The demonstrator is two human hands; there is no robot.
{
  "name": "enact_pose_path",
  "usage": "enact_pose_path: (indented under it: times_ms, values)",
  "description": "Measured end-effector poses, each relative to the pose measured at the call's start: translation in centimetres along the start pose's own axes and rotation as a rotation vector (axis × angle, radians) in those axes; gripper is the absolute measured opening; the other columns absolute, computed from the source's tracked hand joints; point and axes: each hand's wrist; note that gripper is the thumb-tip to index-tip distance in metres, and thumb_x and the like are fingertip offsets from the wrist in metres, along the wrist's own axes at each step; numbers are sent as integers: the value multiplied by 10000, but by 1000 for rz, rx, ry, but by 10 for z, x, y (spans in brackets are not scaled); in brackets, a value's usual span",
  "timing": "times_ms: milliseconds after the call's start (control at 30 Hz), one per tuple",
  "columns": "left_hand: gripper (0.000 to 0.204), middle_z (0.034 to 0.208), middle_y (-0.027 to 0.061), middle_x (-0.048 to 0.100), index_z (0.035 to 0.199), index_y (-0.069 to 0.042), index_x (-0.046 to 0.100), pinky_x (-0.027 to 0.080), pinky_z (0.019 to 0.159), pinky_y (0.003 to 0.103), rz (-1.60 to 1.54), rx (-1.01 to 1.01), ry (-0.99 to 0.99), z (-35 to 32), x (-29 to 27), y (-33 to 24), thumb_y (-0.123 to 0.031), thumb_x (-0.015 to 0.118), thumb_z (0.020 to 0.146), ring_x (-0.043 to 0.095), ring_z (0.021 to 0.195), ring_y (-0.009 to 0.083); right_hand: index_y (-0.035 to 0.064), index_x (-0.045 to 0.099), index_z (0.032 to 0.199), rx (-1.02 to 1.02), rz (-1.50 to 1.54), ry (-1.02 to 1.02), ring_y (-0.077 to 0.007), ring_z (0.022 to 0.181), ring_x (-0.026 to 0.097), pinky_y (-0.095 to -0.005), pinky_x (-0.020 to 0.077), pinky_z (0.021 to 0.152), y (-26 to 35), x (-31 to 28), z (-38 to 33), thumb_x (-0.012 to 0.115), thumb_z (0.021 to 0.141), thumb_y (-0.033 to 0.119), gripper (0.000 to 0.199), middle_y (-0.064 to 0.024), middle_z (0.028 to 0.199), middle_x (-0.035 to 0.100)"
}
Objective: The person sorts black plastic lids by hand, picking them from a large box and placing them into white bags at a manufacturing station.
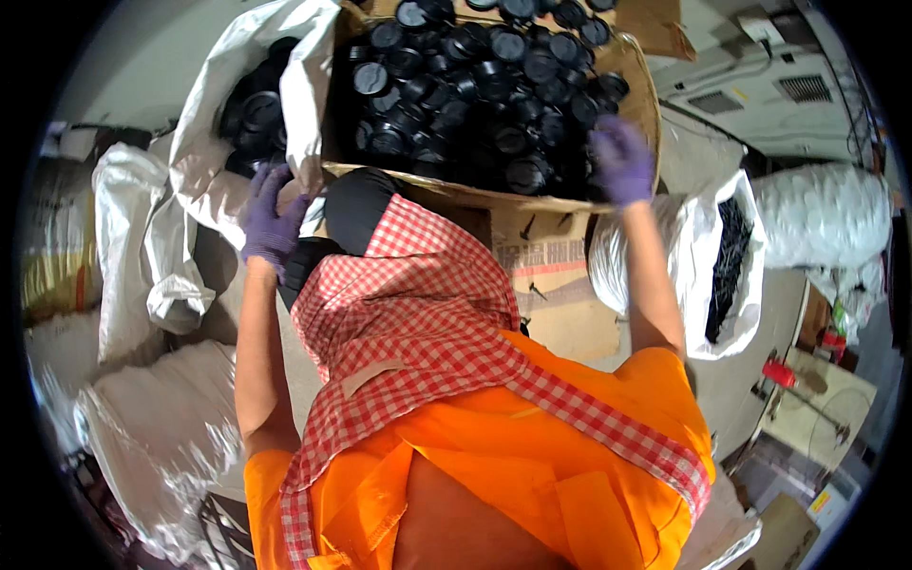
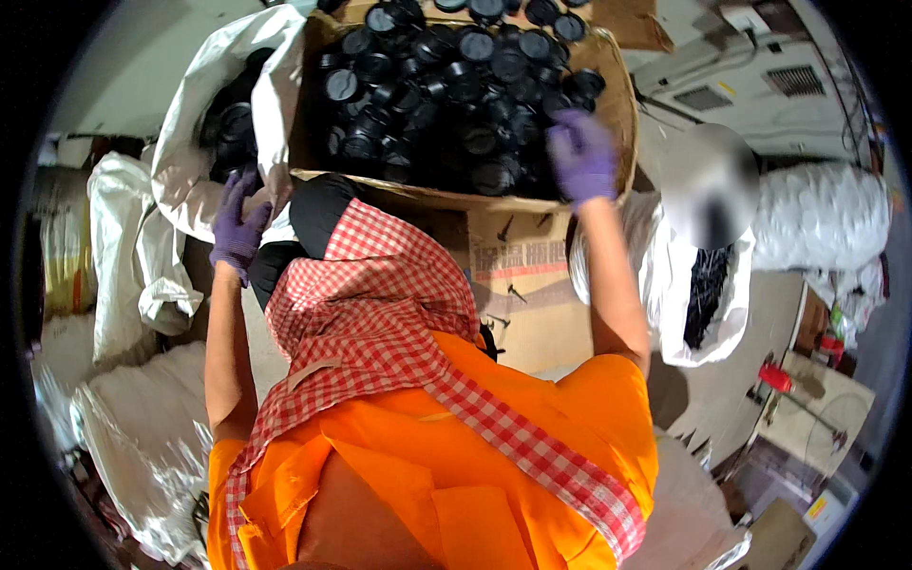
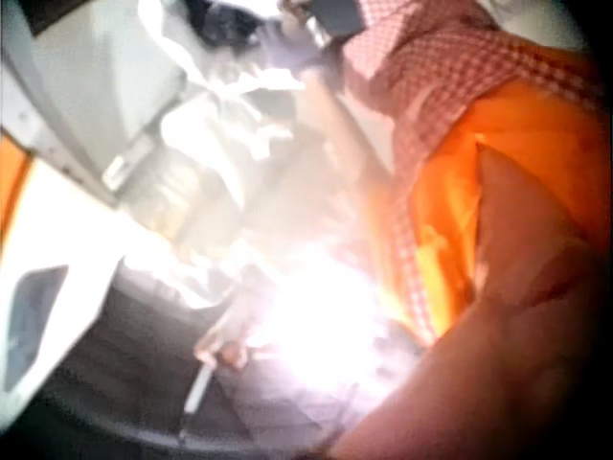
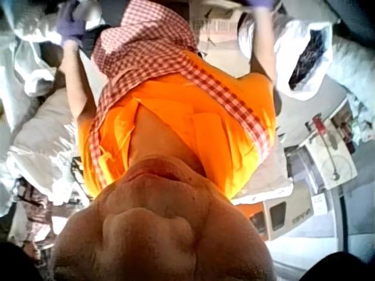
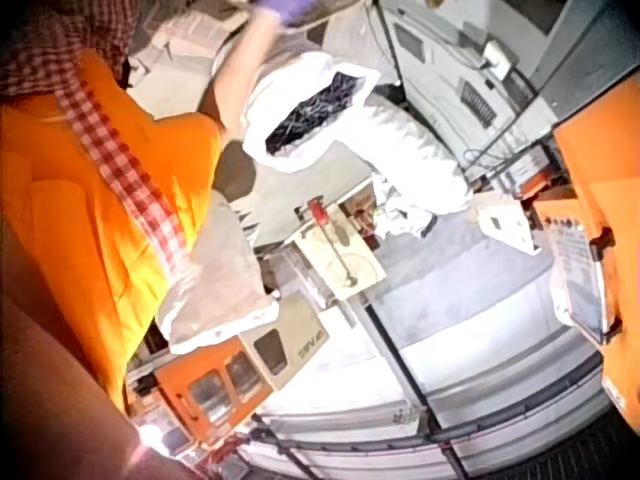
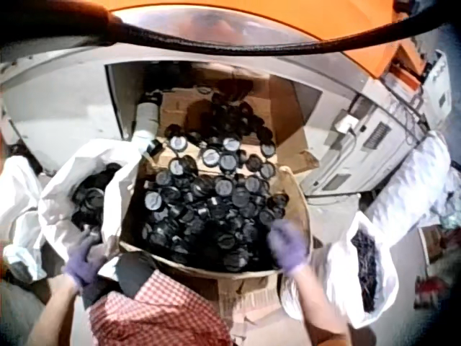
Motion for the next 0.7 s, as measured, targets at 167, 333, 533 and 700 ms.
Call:
enact_pose_path:
  times_ms: [167,333,533,700]
  values:
    - [436,1316,148,458,1174,-81,567,346,1004,353,-72,-29,-83,-29,-14,-25,-105,674,752,419,1238,286,138,383,1329,-76,-273,535,-354,1181,438,-422,372,986,-8,178,18,660,738,310,675,-174,1288,450]
    - [417,1299,159,474,1160,-85,575,362,992,352,-141,-79,-30,-46,-35,-46,-71,665,753,457,1210,290,153,241,1400,91,-473,917,-364,1213,419,-409,355,1014,18,241,21,644,737,281,786,-182,1355,389]
    - [368,1168,107,562,1184,-5,536,411,907,291,-600,-388,-40,-46,-30,-75,-141,588,846,519,1074,171,52,448,1243,279,258,397,-268,1066,523,-339,417,920,-21,207,31,549,752,99,504,-150,1188,536]
    - [347,1022,47,550,1145,-2,511,431,799,247,-1331,-349,251,-1,29,-145,-162,583,846,531,905,127,14,475,1162,374,1061,381,-213,948,536,-325,454,833,95,168,-30,521,779,52,388,-142,1097,548]
Point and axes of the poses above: each hand's wrist, its own z-axis towards the middle knuckle, its own x-axis out of the palm, y = z × x
